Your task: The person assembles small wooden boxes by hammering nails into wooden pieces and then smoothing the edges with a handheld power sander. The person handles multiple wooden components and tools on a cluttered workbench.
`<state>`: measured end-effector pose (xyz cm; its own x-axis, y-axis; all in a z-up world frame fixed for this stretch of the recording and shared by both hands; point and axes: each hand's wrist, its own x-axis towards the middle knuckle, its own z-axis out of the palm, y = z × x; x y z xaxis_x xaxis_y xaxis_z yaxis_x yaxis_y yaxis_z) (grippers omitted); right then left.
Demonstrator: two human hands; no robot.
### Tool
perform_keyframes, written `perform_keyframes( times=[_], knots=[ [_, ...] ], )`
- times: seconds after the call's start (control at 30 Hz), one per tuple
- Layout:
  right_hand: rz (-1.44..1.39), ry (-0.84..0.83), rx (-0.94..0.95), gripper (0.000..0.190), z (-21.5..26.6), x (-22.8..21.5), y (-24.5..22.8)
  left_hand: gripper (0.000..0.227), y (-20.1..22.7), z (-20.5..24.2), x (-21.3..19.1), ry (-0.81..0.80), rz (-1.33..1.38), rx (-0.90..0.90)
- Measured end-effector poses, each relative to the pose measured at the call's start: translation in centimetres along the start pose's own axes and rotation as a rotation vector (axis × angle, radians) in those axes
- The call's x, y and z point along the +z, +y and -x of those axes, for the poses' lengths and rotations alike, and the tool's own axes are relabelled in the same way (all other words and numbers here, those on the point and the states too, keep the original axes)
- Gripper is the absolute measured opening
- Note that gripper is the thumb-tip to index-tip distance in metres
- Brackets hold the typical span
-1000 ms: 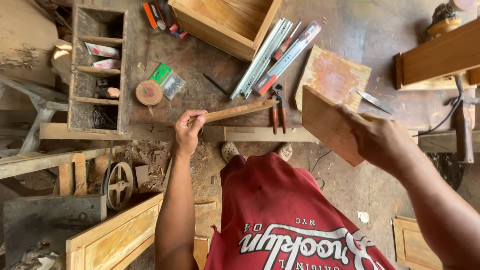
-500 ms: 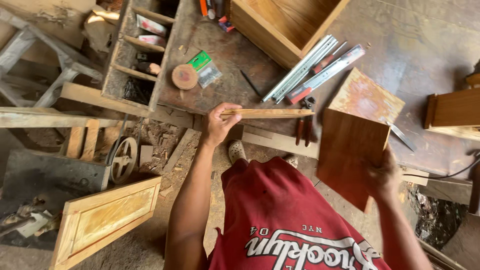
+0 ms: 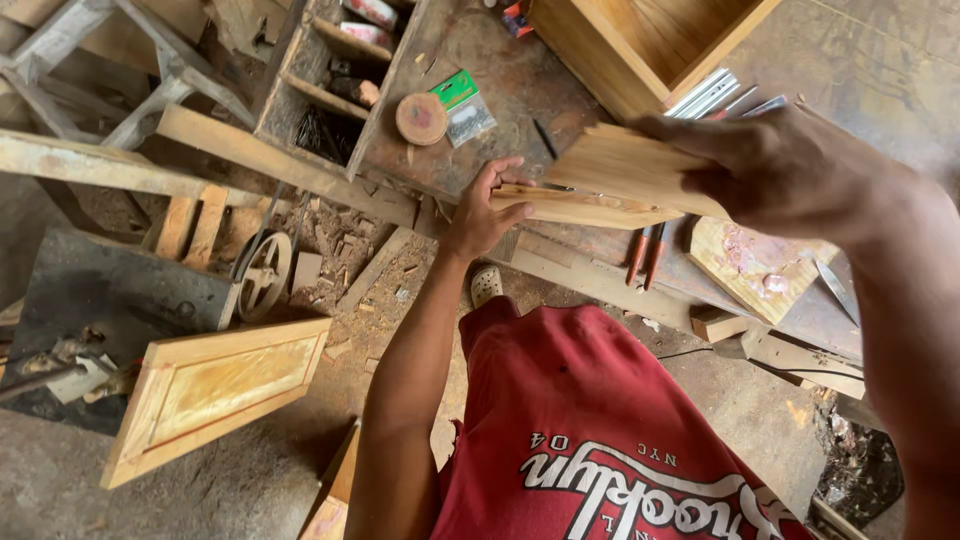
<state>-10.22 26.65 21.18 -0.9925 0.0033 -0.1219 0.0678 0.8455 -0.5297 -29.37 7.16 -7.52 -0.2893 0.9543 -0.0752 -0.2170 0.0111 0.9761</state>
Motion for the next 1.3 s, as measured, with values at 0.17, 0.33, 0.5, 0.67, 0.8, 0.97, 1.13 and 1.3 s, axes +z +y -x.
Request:
perform_keyframes(
  times=[0.17, 0.33, 0.5, 0.67, 0.8, 0.97, 1.13, 1.3],
  knots=[
    [0.05, -0.116, 0.392, 0.056, -5.5, -1.3, -4.0, 0.068, -1.3, -0.3, 0.6, 0.06, -0.014, 0.248],
    [0.111, -0.188, 0.528, 0.063, -6.6, -1.0, -3.8, 0.045, -3.0, -0.5, 1.1, 0.098, -0.009, 0.231],
    [0.141, -0.089, 0.291, 0.066, -6.0, -0.7, -1.2, 0.034, -3.8, -0.9, 1.4, 0.092, 0.09, 0.232],
    [0.145, -0.086, 0.054, 0.054, -5.5, -0.8, 1.6, 0.03, -3.7, -1.0, 1.4, 0.082, 0.124, 0.187],
    [0.05, -0.033, -0.393, 0.027, -6.7, -1.3, 3.2, 0.026, -3.7, -0.9, 1.6, 0.06, 0.133, 0.19],
    [-0.149, -0.169, 0.327, 0.061, -6.9, -1.2, -0.3, 0.027, -3.3, -0.9, 1.2, 0.06, 0.174, 0.229],
    [-0.06, -0.135, 0.294, 0.071, -7.5, -1.5, -2.4, 0.023, -2.9, -0.9, 1.1, 0.068, 0.171, 0.242],
    [-0.054, -0.113, 0.277, 0.073, -7.2, -1.3, -2.4, 0.025, -2.6, -1.0, 1.0, 0.068, 0.203, 0.22]
  ],
)
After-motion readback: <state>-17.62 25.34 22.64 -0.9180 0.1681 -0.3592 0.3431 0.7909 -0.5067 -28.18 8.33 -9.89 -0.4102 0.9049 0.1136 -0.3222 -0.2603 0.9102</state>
